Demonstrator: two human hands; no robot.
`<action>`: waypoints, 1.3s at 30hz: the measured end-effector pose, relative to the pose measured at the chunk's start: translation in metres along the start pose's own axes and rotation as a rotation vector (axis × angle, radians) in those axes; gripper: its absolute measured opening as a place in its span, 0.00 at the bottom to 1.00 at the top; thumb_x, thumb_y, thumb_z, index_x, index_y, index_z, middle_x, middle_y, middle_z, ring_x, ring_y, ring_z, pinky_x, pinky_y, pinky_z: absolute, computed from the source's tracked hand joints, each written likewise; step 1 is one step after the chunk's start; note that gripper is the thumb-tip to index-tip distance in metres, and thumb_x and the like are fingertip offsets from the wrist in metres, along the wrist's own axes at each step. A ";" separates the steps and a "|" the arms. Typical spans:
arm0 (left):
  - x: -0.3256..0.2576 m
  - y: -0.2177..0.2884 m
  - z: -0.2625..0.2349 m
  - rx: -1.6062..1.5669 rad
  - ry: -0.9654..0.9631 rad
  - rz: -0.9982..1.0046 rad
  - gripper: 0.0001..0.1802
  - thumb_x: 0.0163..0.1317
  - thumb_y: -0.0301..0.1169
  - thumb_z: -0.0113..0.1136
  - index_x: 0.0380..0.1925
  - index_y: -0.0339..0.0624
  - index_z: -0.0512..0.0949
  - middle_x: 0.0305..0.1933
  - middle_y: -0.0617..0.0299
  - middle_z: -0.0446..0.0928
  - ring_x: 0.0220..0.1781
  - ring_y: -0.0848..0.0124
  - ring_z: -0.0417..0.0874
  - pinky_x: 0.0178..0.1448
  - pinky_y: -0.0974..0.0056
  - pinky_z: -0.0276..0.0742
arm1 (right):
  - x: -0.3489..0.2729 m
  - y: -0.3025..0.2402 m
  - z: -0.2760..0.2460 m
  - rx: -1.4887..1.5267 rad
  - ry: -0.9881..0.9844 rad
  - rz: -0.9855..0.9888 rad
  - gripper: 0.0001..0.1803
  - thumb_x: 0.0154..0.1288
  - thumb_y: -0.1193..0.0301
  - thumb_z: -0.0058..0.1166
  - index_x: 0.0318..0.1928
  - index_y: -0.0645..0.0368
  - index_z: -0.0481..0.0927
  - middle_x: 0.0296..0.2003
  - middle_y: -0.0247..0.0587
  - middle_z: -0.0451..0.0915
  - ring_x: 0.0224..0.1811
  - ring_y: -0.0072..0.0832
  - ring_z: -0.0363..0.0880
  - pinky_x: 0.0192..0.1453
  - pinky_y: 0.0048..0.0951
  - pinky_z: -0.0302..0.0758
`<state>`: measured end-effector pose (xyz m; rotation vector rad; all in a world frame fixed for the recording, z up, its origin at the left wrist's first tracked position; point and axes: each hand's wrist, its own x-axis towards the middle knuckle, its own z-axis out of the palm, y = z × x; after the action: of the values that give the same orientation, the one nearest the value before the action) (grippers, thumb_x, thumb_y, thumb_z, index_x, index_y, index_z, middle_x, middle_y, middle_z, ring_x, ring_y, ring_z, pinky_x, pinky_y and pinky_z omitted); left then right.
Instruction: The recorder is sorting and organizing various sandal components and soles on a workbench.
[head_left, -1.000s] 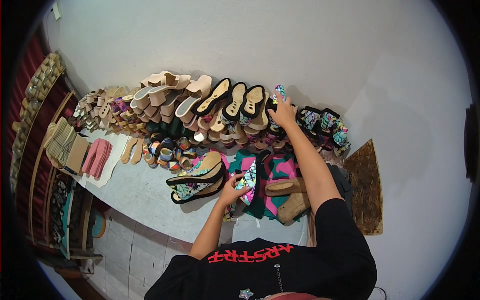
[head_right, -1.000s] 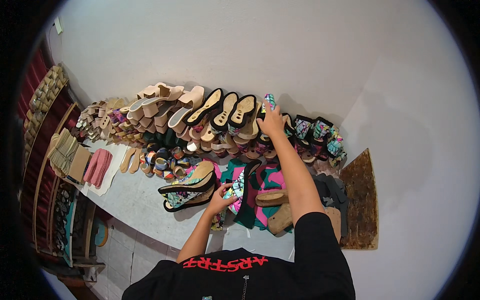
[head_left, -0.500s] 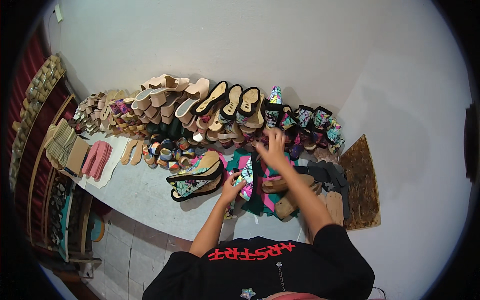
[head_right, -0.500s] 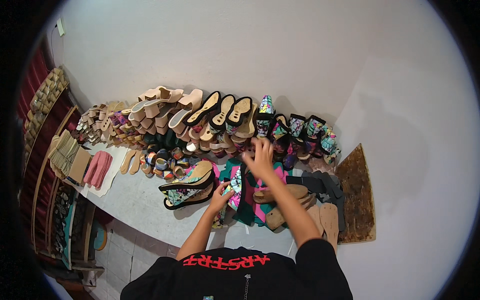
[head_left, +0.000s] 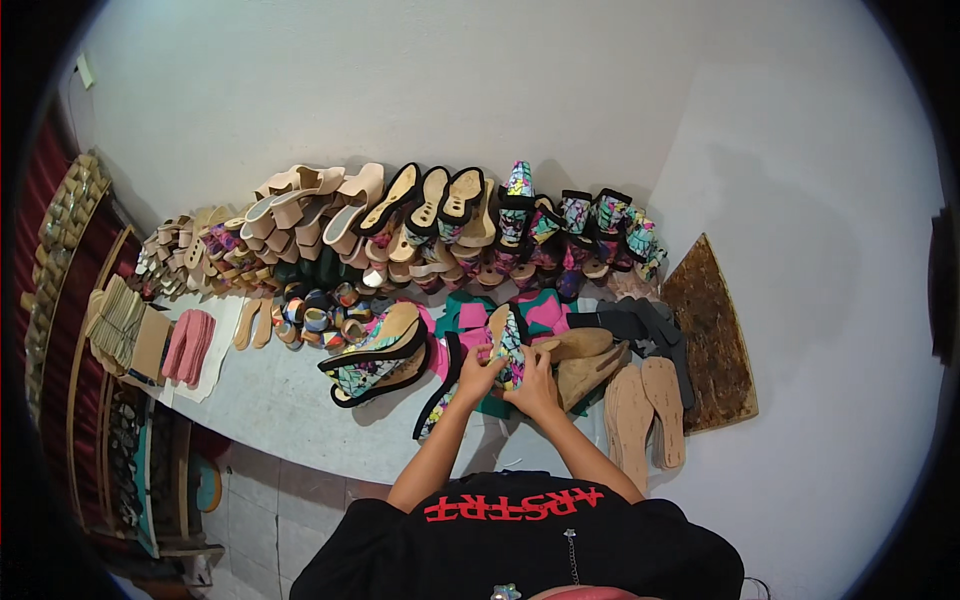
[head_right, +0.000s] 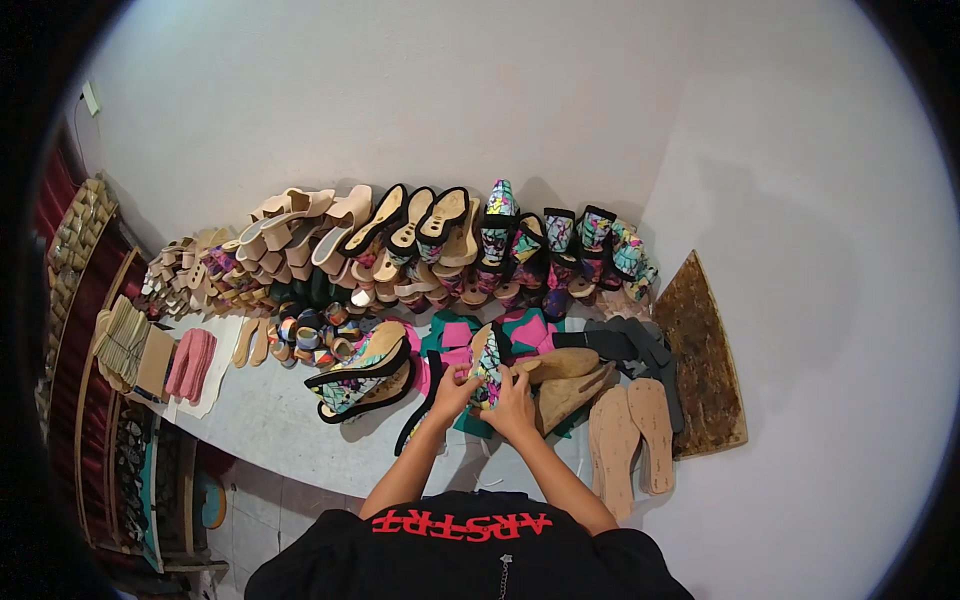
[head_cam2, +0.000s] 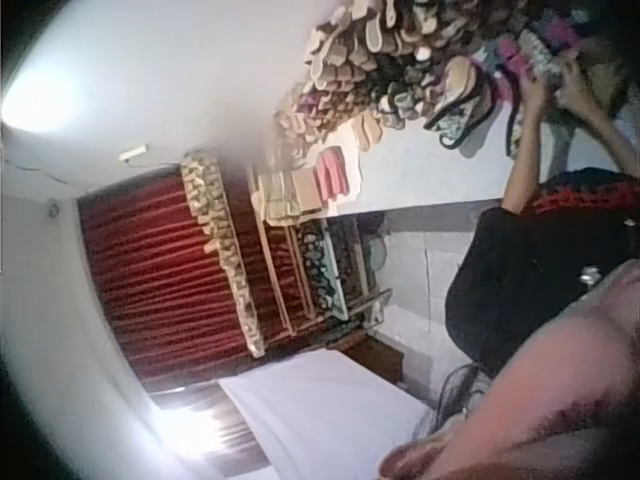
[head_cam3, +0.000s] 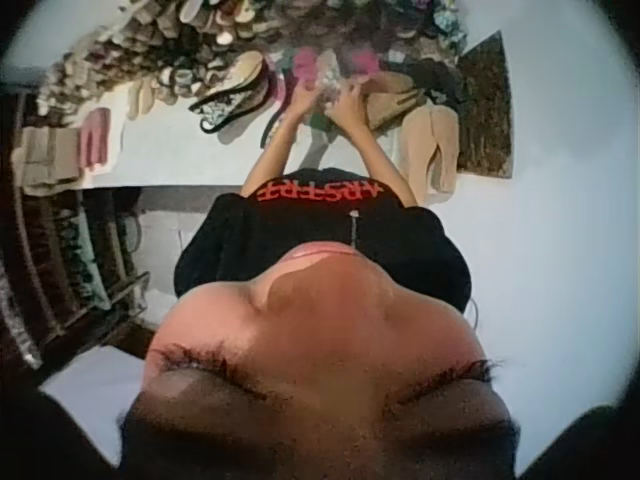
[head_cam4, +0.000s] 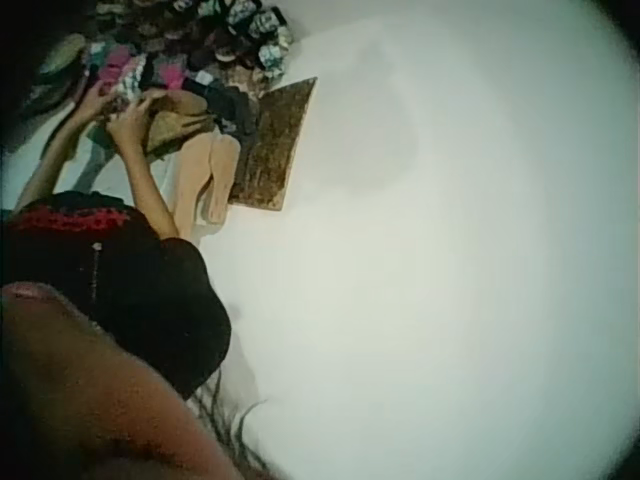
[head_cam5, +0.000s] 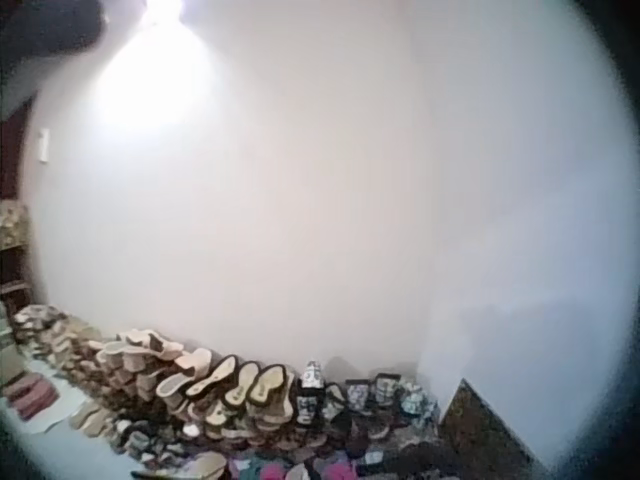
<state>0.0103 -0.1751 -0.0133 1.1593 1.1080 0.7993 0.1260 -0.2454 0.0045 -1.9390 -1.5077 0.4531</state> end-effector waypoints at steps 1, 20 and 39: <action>0.001 0.005 0.003 0.068 -0.022 0.000 0.27 0.51 0.34 0.63 0.48 0.36 0.65 0.36 0.58 0.76 0.31 0.76 0.75 0.27 0.74 0.68 | 0.000 0.006 0.001 -0.002 0.003 0.005 0.48 0.33 0.61 0.70 0.57 0.57 0.59 0.52 0.56 0.57 0.54 0.53 0.63 0.53 0.43 0.68; 0.147 0.182 0.059 0.577 0.164 1.031 0.24 0.44 0.24 0.61 0.46 0.42 0.69 0.47 0.52 0.68 0.46 0.62 0.70 0.49 0.63 0.69 | 0.057 0.061 -0.112 0.817 0.572 -0.109 0.29 0.49 0.64 0.55 0.49 0.69 0.66 0.40 0.43 0.74 0.43 0.26 0.71 0.48 0.26 0.68; 0.195 0.167 0.061 0.882 0.285 0.841 0.38 0.47 0.16 0.49 0.58 0.67 0.63 0.65 0.47 0.52 0.53 0.50 0.70 0.47 0.54 0.73 | 0.264 -0.040 -0.100 0.128 0.813 0.097 0.27 0.51 0.58 0.57 0.42 0.69 0.66 0.37 0.60 0.72 0.41 0.53 0.71 0.45 0.46 0.68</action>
<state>0.1339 0.0286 0.1002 2.4028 1.2430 1.1741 0.2335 -0.0150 0.1334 -1.7714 -0.8367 -0.1958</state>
